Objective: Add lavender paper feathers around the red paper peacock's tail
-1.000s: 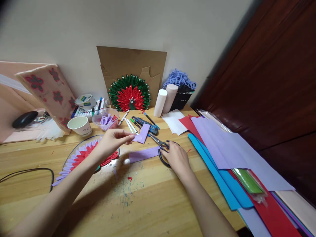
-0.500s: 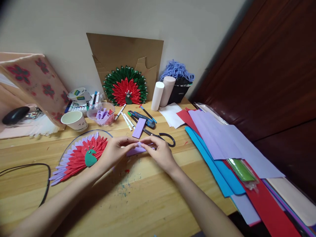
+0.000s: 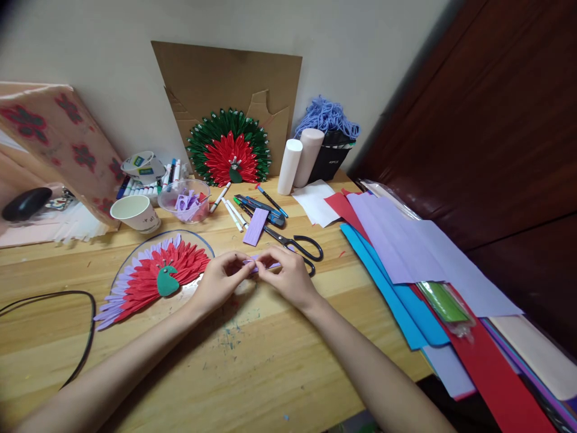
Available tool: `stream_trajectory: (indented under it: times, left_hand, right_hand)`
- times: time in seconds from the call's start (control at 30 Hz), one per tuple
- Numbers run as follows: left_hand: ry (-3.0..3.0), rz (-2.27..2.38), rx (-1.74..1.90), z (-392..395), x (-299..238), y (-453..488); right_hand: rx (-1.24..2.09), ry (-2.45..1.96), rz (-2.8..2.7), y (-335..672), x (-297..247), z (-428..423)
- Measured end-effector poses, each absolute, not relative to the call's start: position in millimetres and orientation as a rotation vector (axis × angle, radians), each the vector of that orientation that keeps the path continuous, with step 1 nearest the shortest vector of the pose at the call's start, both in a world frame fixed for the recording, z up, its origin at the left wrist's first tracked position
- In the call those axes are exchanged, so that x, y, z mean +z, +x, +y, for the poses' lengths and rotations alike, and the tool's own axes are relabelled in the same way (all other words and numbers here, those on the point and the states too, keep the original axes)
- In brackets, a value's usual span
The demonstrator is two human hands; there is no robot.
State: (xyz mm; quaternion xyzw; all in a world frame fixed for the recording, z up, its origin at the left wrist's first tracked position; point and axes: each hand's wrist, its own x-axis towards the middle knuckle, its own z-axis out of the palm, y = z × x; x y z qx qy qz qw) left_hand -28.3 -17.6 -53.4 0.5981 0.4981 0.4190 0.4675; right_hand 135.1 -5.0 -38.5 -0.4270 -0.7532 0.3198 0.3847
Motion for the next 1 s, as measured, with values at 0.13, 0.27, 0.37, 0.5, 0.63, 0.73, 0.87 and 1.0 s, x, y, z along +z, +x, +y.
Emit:
stream_trajectory:
  times: [0.13, 0.27, 0.37, 0.5, 0.63, 0.73, 0.87, 1.0]
  left_hand:
    - [1.299, 1.143, 1.000, -15.1, -60.2, -28.9]
    - [1.161, 1.077, 0.992, -13.1, -59.7, -29.6]
    - [1.106, 1.047, 0.977, -12.8, -56.7, -30.1]
    - [1.107, 1.046, 0.970, -12.1, -54.8, -31.2]
    - [1.097, 1.070, 0.980, -11.8, -56.3, -31.0]
    - [1.106, 1.112, 1.006, -13.2, -57.2, -29.7]
    - [1.213, 1.142, 1.024, -16.2, -58.1, -29.0]
    - [1.503, 1.207, 1.011, -18.8, -56.9, -30.7]
  right_hand:
    - [0.795, -1.081, -1.924, 135.4, -42.4, -3.4]
    - [0.665, -1.024, -2.002, 136.3, -41.1, -2.2]
    - [0.571, -0.963, -2.057, 137.4, -40.2, -1.7]
    - [0.541, -0.891, -2.106, 138.5, -40.1, -1.4]
    - [0.599, -0.936, -2.091, 137.1, -39.6, -2.0]
    - [0.729, -1.042, -2.007, 134.7, -40.7, -3.4]
    - [0.912, -1.114, -1.873, 133.2, -43.3, -4.7]
    - [1.037, -1.166, -1.782, 134.8, -44.9, -2.0]
